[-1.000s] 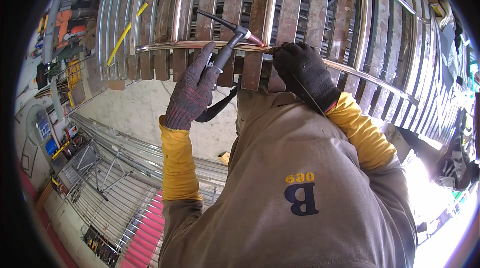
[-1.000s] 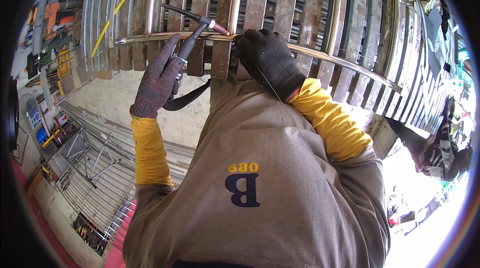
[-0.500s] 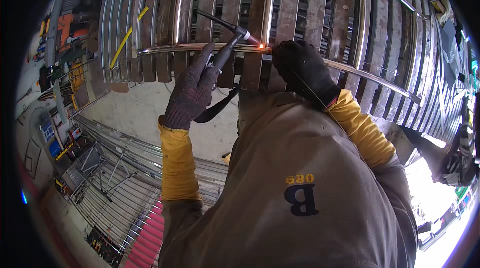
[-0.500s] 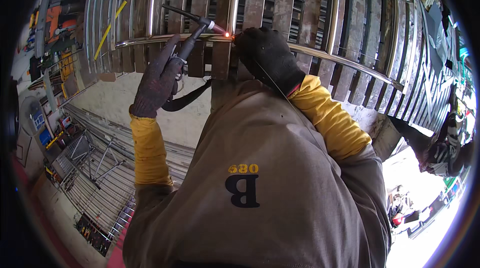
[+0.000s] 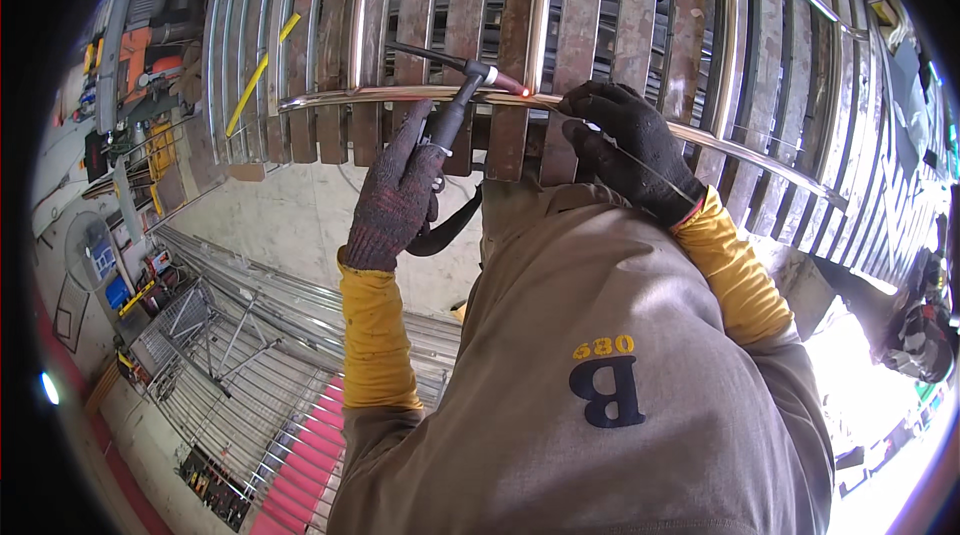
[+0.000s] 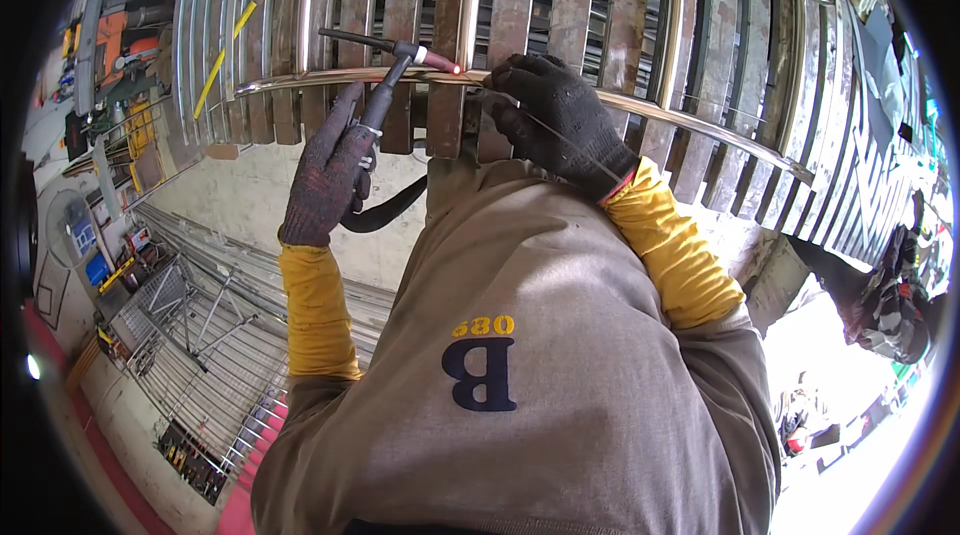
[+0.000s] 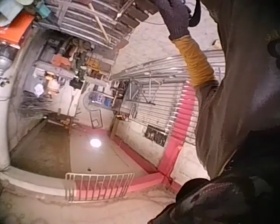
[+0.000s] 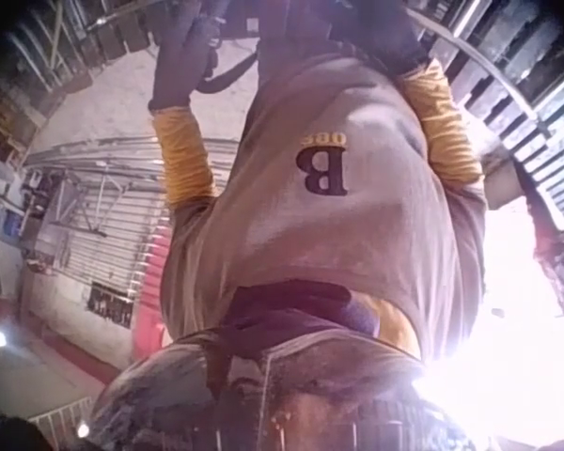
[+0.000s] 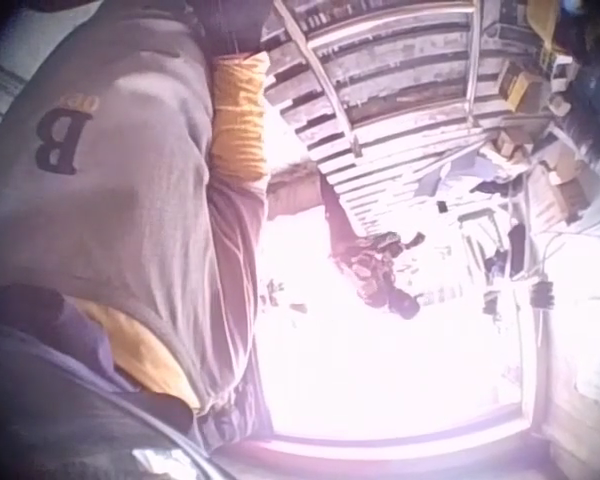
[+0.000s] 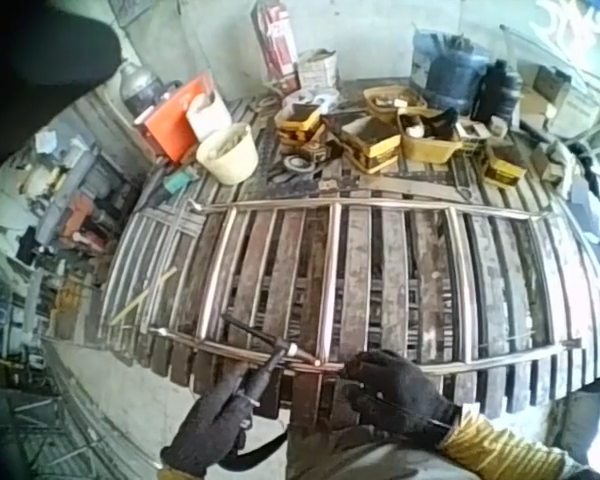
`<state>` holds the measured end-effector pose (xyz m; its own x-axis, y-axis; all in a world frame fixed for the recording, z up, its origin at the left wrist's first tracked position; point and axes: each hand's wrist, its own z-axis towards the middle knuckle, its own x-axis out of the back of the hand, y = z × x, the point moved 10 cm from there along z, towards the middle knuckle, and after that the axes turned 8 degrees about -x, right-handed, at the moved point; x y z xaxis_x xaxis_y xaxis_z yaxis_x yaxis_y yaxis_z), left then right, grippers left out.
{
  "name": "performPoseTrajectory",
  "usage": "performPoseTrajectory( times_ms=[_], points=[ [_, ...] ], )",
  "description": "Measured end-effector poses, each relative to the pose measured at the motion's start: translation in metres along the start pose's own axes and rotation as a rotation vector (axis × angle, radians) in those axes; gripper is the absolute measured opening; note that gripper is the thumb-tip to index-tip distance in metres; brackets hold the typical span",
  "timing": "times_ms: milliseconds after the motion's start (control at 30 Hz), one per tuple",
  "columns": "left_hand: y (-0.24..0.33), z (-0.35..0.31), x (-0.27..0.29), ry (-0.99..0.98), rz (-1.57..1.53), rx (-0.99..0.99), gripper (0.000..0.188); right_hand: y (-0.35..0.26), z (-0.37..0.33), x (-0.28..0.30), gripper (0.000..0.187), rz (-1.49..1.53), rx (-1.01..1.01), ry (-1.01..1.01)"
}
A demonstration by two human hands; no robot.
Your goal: The person welds joints on a metal rack structure using a TIG torch and a filler rod.
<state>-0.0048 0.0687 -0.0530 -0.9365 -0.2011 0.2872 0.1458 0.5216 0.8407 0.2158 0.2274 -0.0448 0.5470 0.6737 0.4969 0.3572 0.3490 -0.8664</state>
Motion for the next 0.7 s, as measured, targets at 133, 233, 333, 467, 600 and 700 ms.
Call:
performPoseTrajectory(
  times_ms=[133, 233, 333, 467, 600, 700],
  points=[
    [-0.007, 0.004, 0.004, -0.018, 0.011, -0.049, 0.059, 0.0, 0.002, -0.002, 0.023, -0.007, 0.03, -0.014],
    [-0.002, 0.004, 0.003, -0.019, 0.034, -0.065, 0.059, 0.006, 0.002, -0.003, 0.021, 0.003, 0.022, -0.035],
    [0.001, 0.002, 0.002, -0.019, 0.016, -0.008, 0.06, 0.006, 0.001, -0.002, 0.022, 0.025, 0.039, -0.016],
    [0.008, 0.002, 0.003, -0.027, 0.145, -0.039, 0.056, 0.006, 0.0, -0.003, 0.02, 0.008, 0.067, -0.016],
    [0.012, 0.006, 0.002, 0.015, 0.119, 0.008, 0.047, 0.043, -0.007, -0.021, 0.018, 0.31, -0.129, -0.065],
    [0.007, 0.01, 0.009, -0.017, 0.214, -0.009, 0.047, 0.037, -0.005, -0.013, 0.02, 0.151, 0.017, -0.031]
  ],
)
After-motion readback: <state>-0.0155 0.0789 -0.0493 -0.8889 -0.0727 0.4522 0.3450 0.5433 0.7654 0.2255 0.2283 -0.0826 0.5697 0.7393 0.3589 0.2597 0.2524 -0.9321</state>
